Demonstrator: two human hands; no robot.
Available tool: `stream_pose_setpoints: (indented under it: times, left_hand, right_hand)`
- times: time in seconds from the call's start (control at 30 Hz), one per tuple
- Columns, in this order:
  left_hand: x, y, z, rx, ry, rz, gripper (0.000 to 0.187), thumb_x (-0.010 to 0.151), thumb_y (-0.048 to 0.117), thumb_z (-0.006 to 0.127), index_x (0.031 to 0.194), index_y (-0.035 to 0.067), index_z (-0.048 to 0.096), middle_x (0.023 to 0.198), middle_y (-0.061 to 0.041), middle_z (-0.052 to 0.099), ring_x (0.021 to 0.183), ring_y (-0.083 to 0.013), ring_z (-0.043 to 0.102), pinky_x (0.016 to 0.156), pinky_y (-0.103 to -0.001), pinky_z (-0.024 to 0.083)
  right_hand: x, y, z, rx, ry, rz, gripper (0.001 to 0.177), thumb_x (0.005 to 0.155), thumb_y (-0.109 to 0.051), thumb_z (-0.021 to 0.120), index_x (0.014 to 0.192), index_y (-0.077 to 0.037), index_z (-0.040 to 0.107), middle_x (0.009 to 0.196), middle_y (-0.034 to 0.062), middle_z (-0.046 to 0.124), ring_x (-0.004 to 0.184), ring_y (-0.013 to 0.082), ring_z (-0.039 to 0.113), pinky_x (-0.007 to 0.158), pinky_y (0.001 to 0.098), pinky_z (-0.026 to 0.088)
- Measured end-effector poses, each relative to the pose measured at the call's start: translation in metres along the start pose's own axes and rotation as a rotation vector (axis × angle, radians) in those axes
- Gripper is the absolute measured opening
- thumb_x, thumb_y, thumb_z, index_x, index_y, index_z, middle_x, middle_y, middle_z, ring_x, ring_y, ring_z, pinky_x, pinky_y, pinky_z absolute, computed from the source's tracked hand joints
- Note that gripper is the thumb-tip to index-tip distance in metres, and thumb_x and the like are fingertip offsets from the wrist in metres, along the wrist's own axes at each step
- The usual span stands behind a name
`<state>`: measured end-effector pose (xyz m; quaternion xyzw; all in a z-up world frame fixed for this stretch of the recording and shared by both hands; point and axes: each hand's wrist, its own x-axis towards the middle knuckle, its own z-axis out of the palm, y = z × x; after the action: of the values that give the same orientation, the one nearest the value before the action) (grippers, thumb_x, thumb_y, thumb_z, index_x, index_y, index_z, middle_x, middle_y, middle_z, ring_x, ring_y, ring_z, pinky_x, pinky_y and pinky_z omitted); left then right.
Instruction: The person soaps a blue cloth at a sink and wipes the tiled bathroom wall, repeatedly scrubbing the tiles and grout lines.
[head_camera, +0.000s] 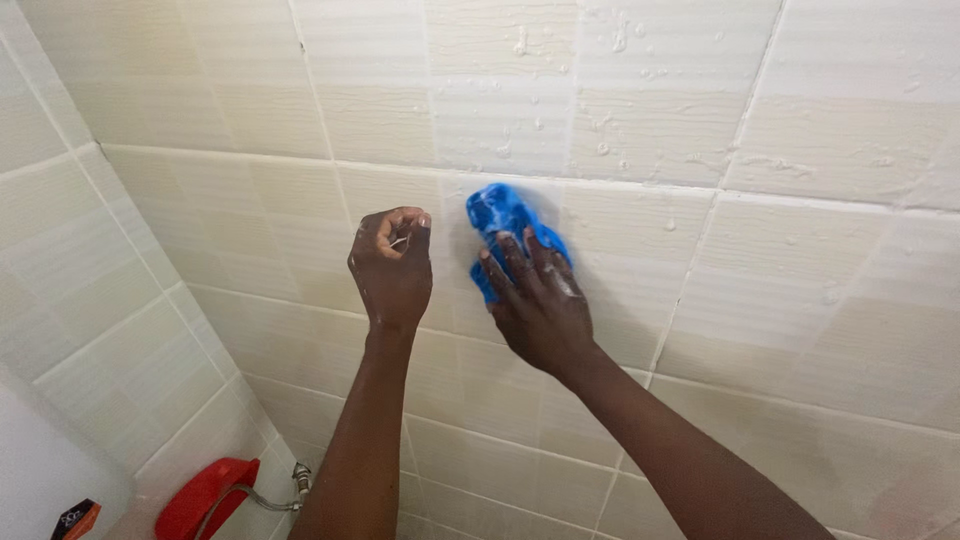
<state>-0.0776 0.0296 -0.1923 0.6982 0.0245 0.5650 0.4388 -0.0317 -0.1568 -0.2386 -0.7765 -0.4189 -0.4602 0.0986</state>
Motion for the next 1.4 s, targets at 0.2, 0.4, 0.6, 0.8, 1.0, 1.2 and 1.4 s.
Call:
stream_pose_setpoints:
  times: [0.2, 0.4, 0.6, 0.8, 1.0, 1.2, 1.4]
  left_hand:
    - [-0.012, 0.019, 0.001, -0.064, -0.078, -0.072, 0.015, 0.095, 0.018, 0.073, 0.101, 0.003, 0.071, 0.1, -0.009, 0.074, 0.092, -0.0193, 0.073, 0.082, -0.033, 0.061]
    - [-0.033, 0.034, 0.029, -0.103, -0.166, -0.039, 0.015, 0.096, 0.019, 0.073, 0.098, 0.004, 0.072, 0.101, -0.01, 0.071, 0.091, -0.0183, 0.072, 0.079, -0.034, 0.061]
    - [-0.051, 0.035, 0.054, -0.178, -0.199, -0.099, 0.017, 0.096, 0.02, 0.071, 0.101, 0.003, 0.071, 0.098, -0.009, 0.074, 0.09, -0.0177, 0.073, 0.081, -0.033, 0.06]
    - [-0.073, 0.037, 0.075, -0.207, -0.246, -0.188, 0.017, 0.096, 0.02, 0.071, 0.101, 0.004, 0.071, 0.097, -0.009, 0.074, 0.089, -0.0165, 0.073, 0.083, -0.033, 0.06]
    - [-0.101, 0.03, 0.083, -0.259, -0.242, -0.136, 0.017, 0.096, 0.017, 0.07, 0.103, 0.002, 0.073, 0.1, -0.01, 0.074, 0.09, -0.0163, 0.072, 0.081, -0.032, 0.06]
    - [-0.127, 0.04, 0.091, -0.238, -0.287, -0.299, 0.023, 0.095, 0.021, 0.071, 0.107, 0.002, 0.071, 0.094, -0.009, 0.075, 0.084, -0.0134, 0.071, 0.074, -0.029, 0.059]
    - [-0.156, 0.022, 0.081, -0.273, -0.257, -0.481, 0.028, 0.094, 0.023, 0.071, 0.111, 0.001, 0.071, 0.094, -0.012, 0.075, 0.08, -0.0158, 0.067, 0.069, -0.033, 0.055]
  right_hand:
    - [0.037, 0.011, -0.03, -0.121, 0.032, 0.205, 0.085, 0.083, -0.049, 0.075, 0.153, -0.015, 0.039, 0.16, 0.024, 0.029, 0.145, 0.0506, 0.019, 0.105, 0.0723, 0.027]
    - [0.008, 0.034, -0.025, 0.05, -0.121, 0.032, 0.084, 0.086, -0.042, 0.075, 0.159, -0.017, 0.04, 0.164, 0.0066, 0.035, 0.153, 0.0355, 0.026, 0.12, 0.0626, 0.027]
    - [-0.029, 0.095, -0.034, -0.167, 0.148, 0.11, 0.041, 0.109, -0.036, 0.068, 0.146, -0.017, 0.066, 0.154, 0.0079, 0.048, 0.145, 0.03, 0.042, 0.12, 0.0555, 0.034]
    - [-0.033, 0.101, -0.06, -0.407, 0.312, 0.059, 0.046, 0.104, -0.028, 0.069, 0.148, -0.016, 0.062, 0.156, 0.0155, 0.047, 0.143, 0.0395, 0.047, 0.114, 0.0586, 0.035]
    - [-0.09, 0.099, -0.052, -0.161, -0.011, -0.158, 0.038, 0.094, -0.03, 0.073, 0.132, -0.028, 0.069, 0.138, -0.0019, 0.061, 0.129, 0.0218, 0.058, 0.112, 0.0457, 0.044]
    - [-0.131, 0.101, -0.039, -0.135, -0.122, -0.061, 0.015, 0.096, -0.021, 0.073, 0.11, -0.025, 0.078, 0.113, -0.0089, 0.066, 0.108, 0.0156, 0.063, 0.095, 0.0422, 0.052]
    - [-0.141, 0.102, -0.039, 0.011, -0.243, -0.1, 0.022, 0.093, -0.036, 0.078, 0.1, -0.015, 0.077, 0.11, -0.0002, 0.065, 0.104, 0.0186, 0.063, 0.097, 0.0475, 0.05]
